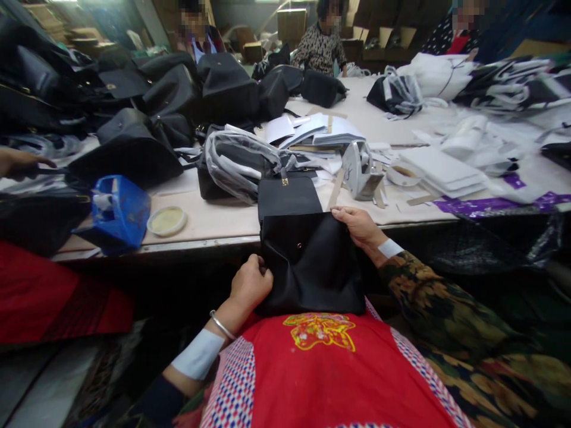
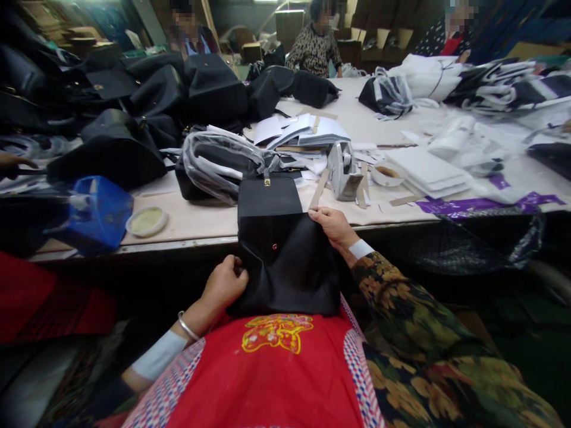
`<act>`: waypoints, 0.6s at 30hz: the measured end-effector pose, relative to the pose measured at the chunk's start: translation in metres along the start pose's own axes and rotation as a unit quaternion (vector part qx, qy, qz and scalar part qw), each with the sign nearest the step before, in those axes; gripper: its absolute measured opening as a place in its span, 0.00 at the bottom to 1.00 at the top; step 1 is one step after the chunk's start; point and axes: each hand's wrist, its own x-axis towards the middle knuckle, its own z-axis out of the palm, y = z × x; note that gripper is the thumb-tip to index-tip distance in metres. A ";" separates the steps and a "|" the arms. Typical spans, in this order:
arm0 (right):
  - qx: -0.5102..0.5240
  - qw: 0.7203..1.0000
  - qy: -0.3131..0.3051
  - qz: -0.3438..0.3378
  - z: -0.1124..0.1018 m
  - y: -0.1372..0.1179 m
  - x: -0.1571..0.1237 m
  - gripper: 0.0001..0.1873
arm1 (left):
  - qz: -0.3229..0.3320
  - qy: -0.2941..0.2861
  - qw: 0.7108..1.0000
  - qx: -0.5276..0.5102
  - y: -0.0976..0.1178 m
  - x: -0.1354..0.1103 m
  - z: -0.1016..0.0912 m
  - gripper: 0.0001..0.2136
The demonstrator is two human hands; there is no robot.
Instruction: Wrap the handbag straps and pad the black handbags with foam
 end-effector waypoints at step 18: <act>-0.018 0.997 0.073 -0.023 0.002 0.015 0.002 0.23 | 0.020 -0.024 0.927 -0.374 -0.028 -0.037 0.028 0.15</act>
